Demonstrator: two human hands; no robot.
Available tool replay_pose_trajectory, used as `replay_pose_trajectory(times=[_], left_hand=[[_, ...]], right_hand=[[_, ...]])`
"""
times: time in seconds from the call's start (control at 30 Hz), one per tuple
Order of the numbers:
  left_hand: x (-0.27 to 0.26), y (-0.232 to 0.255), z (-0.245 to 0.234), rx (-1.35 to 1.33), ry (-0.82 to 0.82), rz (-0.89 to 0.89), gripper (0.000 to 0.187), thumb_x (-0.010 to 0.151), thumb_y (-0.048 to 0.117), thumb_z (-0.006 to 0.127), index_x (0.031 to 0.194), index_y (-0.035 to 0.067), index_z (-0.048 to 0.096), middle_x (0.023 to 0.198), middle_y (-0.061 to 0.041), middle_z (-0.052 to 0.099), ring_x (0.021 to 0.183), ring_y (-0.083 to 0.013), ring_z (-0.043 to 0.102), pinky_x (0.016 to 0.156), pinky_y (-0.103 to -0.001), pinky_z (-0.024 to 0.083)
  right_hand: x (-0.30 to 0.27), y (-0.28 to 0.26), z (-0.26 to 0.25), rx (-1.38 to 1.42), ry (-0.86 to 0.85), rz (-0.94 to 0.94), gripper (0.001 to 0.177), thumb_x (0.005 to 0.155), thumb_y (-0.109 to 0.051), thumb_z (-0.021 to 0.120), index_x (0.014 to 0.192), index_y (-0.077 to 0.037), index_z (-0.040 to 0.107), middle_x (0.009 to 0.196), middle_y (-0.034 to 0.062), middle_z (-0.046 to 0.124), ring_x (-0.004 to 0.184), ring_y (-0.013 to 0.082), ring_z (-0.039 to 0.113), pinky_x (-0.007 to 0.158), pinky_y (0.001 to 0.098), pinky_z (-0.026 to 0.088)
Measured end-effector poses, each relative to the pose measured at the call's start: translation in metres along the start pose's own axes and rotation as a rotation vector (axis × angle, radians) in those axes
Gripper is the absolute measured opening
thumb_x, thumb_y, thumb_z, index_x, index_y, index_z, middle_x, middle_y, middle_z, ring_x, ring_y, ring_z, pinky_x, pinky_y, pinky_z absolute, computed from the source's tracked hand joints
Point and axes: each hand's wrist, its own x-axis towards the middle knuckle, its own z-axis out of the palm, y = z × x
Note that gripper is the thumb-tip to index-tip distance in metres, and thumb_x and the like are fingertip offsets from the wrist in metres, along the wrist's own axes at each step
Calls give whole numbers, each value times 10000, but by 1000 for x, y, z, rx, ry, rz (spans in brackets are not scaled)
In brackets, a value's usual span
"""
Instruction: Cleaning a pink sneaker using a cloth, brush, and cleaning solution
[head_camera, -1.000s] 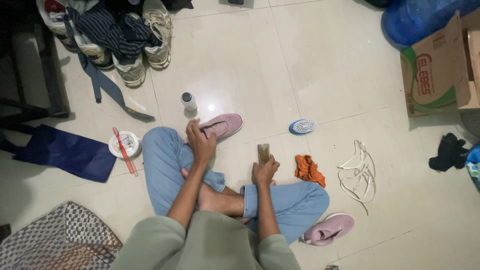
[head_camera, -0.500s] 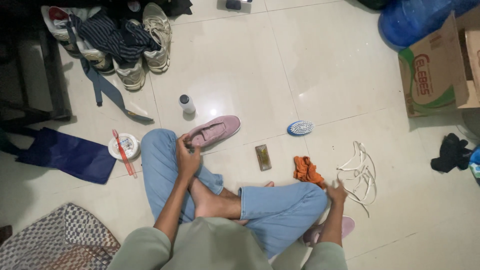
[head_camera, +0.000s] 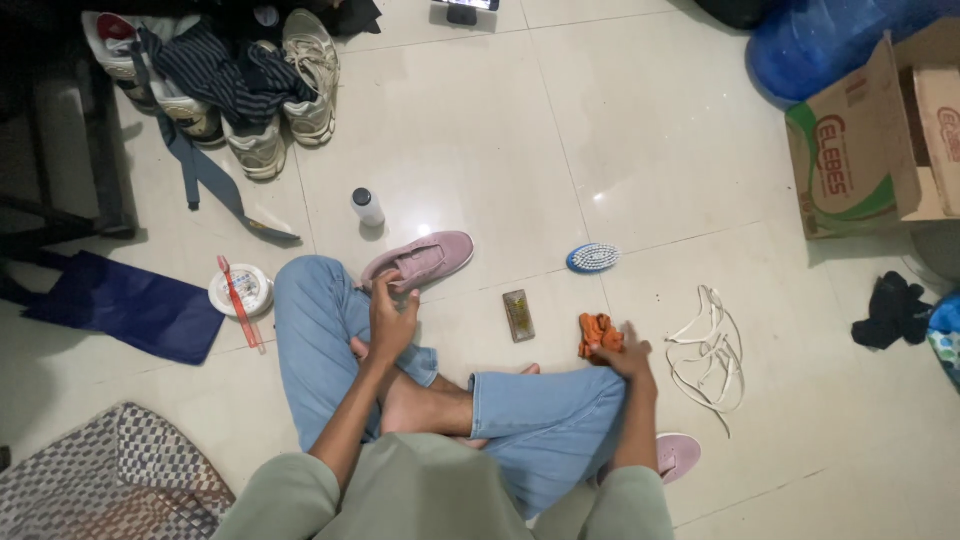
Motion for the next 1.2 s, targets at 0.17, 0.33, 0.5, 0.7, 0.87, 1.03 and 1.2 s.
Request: replay_pose_trajectory(times=[0.17, 0.33, 0.5, 0.7, 0.87, 1.03, 1.2], left_hand=[[-4, -1, 2, -24, -4, 13, 459, 881, 94, 712, 1311, 49, 558, 1196, -188, 618, 1028, -385, 663, 822, -457, 538], [-11, 19, 21, -108, -167, -44, 397, 933, 107, 678, 1317, 66, 584, 1228, -182, 592, 991, -358, 669, 824, -431, 551], [-56, 52, 63, -317, -576, -22, 559, 974, 284, 668, 1487, 105, 540, 1358, -219, 503, 1063, -390, 645, 874, -478, 560], [-84, 122, 44, -181, -698, 332, 184, 1036, 216, 571, 1155, 80, 611, 1043, -80, 577, 900, -361, 679, 795, -425, 578], [-87, 101, 36, -244, -379, 281, 216, 1043, 266, 591, 946, 82, 531, 822, -96, 504, 730, -398, 602, 668, -418, 517], [-79, 110, 13, -311, -253, 165, 289, 955, 237, 727, 865, 70, 508, 734, -135, 508, 639, -340, 568, 603, -404, 454], [-86, 117, -9, -407, -267, 145, 331, 907, 116, 763, 890, 72, 435, 875, -183, 582, 768, -341, 575, 703, -420, 459]], right_hand=[[99, 56, 87, -289, -28, 66, 860, 740, -473, 854, 1443, -132, 495, 1336, 291, 609, 1252, 475, 617, 1013, 514, 535], [-49, -77, 69, 159, 371, -120, 303, 870, -346, 763, 1068, -151, 643, 877, 150, 742, 894, 359, 735, 793, 498, 580], [-166, -125, 57, 324, 62, -389, 289, 862, -147, 776, 1145, -126, 725, 1099, 206, 761, 1117, 401, 696, 979, 514, 532], [-201, -111, 87, 628, -39, -451, 317, 879, -98, 748, 1179, -58, 657, 872, 168, 739, 763, 232, 670, 638, 382, 572], [-210, -106, 120, 1379, -89, -441, 536, 872, 29, 713, 1279, -145, 412, 1196, 87, 656, 913, 213, 721, 654, 274, 614], [-220, -120, 162, 1505, -315, -275, 180, 1038, -259, 584, 1175, -145, 558, 1195, 88, 664, 1069, 237, 649, 897, 388, 536], [-229, -137, 168, 1544, -401, -174, 202, 1068, -344, 542, 1019, -149, 521, 1090, 83, 735, 959, 236, 715, 817, 372, 598]])
